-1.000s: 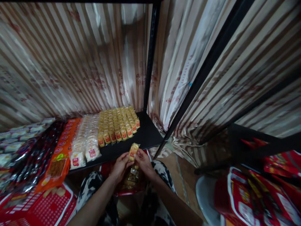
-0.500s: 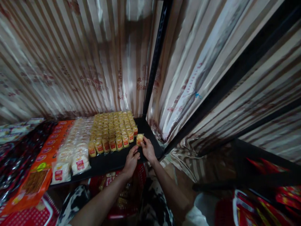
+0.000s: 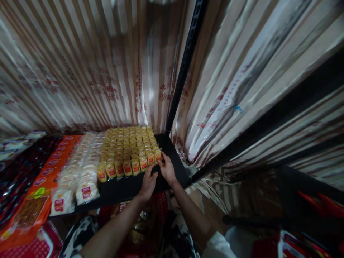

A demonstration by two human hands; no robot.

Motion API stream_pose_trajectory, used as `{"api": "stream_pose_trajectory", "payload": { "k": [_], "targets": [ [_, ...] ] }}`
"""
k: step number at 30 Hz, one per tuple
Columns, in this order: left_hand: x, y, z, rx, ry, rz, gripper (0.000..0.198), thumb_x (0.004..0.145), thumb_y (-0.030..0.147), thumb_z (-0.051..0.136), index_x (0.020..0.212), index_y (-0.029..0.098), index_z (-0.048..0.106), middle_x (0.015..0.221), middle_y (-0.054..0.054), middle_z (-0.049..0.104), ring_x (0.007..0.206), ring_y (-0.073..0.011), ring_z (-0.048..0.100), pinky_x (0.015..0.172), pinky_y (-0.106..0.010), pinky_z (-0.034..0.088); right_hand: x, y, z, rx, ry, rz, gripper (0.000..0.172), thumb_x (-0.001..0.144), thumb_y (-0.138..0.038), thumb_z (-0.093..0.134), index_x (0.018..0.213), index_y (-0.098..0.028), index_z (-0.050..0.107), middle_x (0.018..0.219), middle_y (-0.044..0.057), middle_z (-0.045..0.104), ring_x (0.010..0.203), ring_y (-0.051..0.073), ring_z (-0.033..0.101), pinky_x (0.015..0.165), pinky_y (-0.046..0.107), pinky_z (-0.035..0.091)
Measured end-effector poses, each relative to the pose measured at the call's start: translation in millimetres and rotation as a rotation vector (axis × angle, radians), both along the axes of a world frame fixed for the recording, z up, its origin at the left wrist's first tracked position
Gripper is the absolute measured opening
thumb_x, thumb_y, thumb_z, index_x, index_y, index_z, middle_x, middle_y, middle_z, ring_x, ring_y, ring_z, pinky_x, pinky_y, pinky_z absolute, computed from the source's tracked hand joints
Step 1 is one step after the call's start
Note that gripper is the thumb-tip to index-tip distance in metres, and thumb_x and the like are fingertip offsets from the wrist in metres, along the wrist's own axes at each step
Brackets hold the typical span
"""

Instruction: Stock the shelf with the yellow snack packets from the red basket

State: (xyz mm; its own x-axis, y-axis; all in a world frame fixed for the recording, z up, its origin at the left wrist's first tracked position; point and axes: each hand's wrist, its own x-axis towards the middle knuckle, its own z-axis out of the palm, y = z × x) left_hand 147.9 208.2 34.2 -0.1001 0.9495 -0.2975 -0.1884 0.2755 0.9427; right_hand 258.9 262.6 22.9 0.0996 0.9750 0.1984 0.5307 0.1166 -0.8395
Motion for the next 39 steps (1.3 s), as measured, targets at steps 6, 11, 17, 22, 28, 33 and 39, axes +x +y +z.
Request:
{"api": "stream_pose_trajectory", "payload": {
  "k": [6, 11, 17, 22, 28, 33, 39],
  "targets": [
    [0.7, 2.5, -7.2, -0.024, -0.030, 0.029, 0.042, 0.069, 0.009, 0.059, 0.109, 0.023, 0.062, 0.134, -0.003, 0.052, 0.128, -0.0236, 0.042, 0.096, -0.031, 0.044, -6.3, -0.9, 2.7, 0.024, 0.071, 0.000, 0.048, 0.079, -0.025, 0.048, 0.126, -0.020, 0.052, 0.110, 0.010, 0.054, 0.094, 0.020, 0.056, 0.075, 0.032, 0.053],
    [1.0, 3.4, -8.8, -0.022, -0.006, 0.041, 0.044, 0.069, 0.008, 0.058, 0.111, 0.022, 0.062, 0.134, -0.004, 0.052, 0.127, -0.0238, 0.043, 0.096, -0.032, 0.045, -10.0, 3.4, -1.4, 0.030, 0.121, -0.009, 0.049, 0.078, -0.026, 0.048, 0.127, -0.015, 0.051, 0.110, 0.013, 0.053, 0.094, 0.021, 0.056, 0.077, 0.033, 0.054],
    [1.7, 6.0, -8.0, -0.030, -0.021, 0.054, 0.048, 0.070, 0.008, 0.056, 0.116, 0.021, 0.059, 0.135, -0.006, 0.050, 0.126, -0.0234, 0.044, 0.095, -0.032, 0.045, -13.6, 4.2, -5.1, 0.032, 0.132, -0.016, 0.048, 0.079, -0.027, 0.049, 0.126, -0.017, 0.053, 0.112, 0.013, 0.051, 0.101, 0.022, 0.053, 0.078, 0.033, 0.053],
    [3.1, 7.6, -11.0, -0.021, -0.032, 0.054, 0.049, 0.070, 0.008, 0.056, 0.117, 0.022, 0.059, 0.136, -0.006, 0.049, 0.127, -0.0243, 0.042, 0.095, -0.032, 0.046, -15.6, 2.9, -6.3, 0.041, 0.003, -0.112, 0.045, 0.078, -0.029, 0.052, 0.122, -0.021, 0.058, 0.106, 0.012, 0.051, 0.101, 0.025, 0.049, 0.083, 0.037, 0.050],
    [2.1, 5.5, -7.1, -0.009, -0.023, 0.055, 0.046, 0.069, 0.007, 0.059, 0.112, 0.023, 0.061, 0.132, -0.004, 0.053, 0.125, -0.0236, 0.044, 0.095, -0.031, 0.046, -19.8, -0.3, -3.9, -0.018, 0.034, -0.110, 0.048, 0.080, -0.031, 0.052, 0.127, -0.020, 0.053, 0.102, 0.009, 0.050, 0.082, 0.018, 0.054, 0.081, 0.034, 0.051],
    [-4.7, -8.7, 9.1, 0.053, 0.085, -0.016, 0.038, 0.074, 0.007, 0.053, 0.108, 0.021, 0.062, 0.123, -0.005, 0.059, 0.114, -0.0209, 0.054, 0.090, -0.030, 0.048, -22.2, -4.9, 0.4, -0.008, 0.076, -0.103, 0.056, 0.076, -0.030, 0.054, 0.130, -0.013, 0.047, 0.113, 0.014, 0.048, 0.098, 0.021, 0.053, 0.079, 0.032, 0.053],
    [-29.3, -60.4, 20.0, 0.133, 0.141, -0.250, 0.020, 0.078, 0.015, 0.050, 0.086, 0.018, 0.068, 0.089, -0.006, 0.069, 0.082, -0.0173, 0.063, 0.080, -0.028, 0.049, -25.9, -49.9, 12.4, 0.071, 0.179, -0.221, 0.042, 0.084, -0.037, 0.046, 0.119, -0.014, 0.051, 0.110, 0.013, 0.055, 0.094, 0.018, 0.056, 0.072, 0.028, 0.051]
  ]
}}
